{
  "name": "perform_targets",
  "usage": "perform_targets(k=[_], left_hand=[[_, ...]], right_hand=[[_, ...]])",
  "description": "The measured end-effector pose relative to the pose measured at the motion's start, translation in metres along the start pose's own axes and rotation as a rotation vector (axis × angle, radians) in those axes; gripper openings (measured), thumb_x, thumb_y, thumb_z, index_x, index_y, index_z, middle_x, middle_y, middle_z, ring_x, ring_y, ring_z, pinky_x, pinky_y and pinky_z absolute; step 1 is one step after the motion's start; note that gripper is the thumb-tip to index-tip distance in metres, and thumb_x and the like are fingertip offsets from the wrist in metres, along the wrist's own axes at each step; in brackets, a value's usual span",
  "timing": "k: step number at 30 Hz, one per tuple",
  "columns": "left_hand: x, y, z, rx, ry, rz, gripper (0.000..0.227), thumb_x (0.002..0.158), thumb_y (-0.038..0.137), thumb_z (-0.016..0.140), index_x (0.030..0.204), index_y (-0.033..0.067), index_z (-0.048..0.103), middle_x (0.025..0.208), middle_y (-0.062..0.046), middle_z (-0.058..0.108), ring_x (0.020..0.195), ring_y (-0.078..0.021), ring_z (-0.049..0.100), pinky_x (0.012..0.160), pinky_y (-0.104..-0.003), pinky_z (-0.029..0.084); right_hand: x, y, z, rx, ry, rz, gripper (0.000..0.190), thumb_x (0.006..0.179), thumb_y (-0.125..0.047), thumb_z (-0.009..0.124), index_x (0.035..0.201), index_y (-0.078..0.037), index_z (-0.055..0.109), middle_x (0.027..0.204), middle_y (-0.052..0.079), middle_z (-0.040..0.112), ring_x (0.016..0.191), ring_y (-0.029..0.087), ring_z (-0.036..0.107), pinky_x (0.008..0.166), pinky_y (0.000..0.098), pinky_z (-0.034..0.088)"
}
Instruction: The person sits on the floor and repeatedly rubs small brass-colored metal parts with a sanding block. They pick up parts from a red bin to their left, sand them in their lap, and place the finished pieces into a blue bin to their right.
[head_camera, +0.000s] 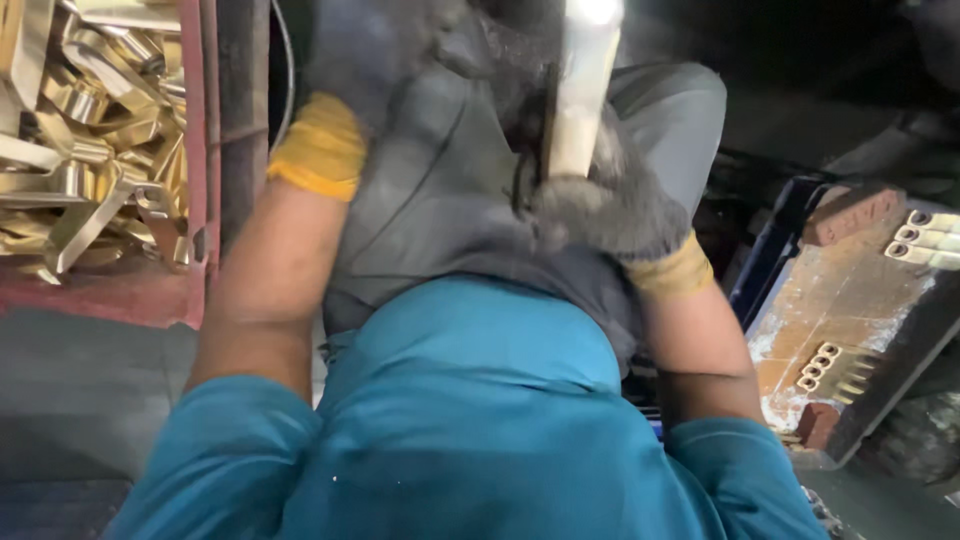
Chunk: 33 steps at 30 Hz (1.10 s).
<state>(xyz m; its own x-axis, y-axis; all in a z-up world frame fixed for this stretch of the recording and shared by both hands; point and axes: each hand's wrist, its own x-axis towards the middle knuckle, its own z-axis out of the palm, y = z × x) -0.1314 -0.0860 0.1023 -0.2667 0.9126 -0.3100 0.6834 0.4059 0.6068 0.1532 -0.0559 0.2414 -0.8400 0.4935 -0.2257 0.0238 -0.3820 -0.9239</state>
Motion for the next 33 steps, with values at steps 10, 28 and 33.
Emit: perform_targets(k=[10, 28, 33], left_hand=[[-0.090, 0.055, -0.032, 0.348, 0.661, 0.612, 0.055, 0.087, 0.035, 0.070, 0.129, 0.0027, 0.056, 0.116, -0.019, 0.065, 0.106, -0.0430, 0.065, 0.089, -0.050, 0.053], [0.002, 0.095, 0.038, 0.158, -0.111, 0.680, 0.028, 0.100, 0.027, 0.063, 0.119, 0.0065, 0.069, 0.100, -0.015, 0.070, 0.086, -0.0359, 0.067, 0.071, -0.051, 0.051], [0.034, 0.092, 0.070, -0.085, -0.222, 0.410, 0.028, 0.101, 0.027, 0.061, 0.119, 0.0068, 0.068, 0.101, -0.015, 0.070, 0.087, -0.0358, 0.067, 0.073, -0.051, 0.051]], right_hand=[[-0.050, -0.014, 0.027, 0.042, 0.156, -0.107, 0.082, 0.073, -0.014, 0.089, 0.142, 0.001, 0.048, 0.117, 0.012, 0.065, 0.106, 0.022, 0.066, 0.093, 0.0344, 0.058], [-0.024, -0.019, 0.027, 0.149, 0.097, 0.031, 0.028, 0.103, -0.017, 0.062, 0.125, -0.002, 0.052, 0.083, 0.011, 0.067, 0.060, 0.018, 0.064, 0.057, 0.0283, 0.052], [0.020, 0.013, -0.014, 0.244, 0.144, 0.072, 0.018, 0.116, -0.018, 0.056, 0.111, -0.001, 0.059, 0.078, 0.006, 0.062, 0.062, 0.013, 0.059, 0.069, 0.0306, 0.052]])
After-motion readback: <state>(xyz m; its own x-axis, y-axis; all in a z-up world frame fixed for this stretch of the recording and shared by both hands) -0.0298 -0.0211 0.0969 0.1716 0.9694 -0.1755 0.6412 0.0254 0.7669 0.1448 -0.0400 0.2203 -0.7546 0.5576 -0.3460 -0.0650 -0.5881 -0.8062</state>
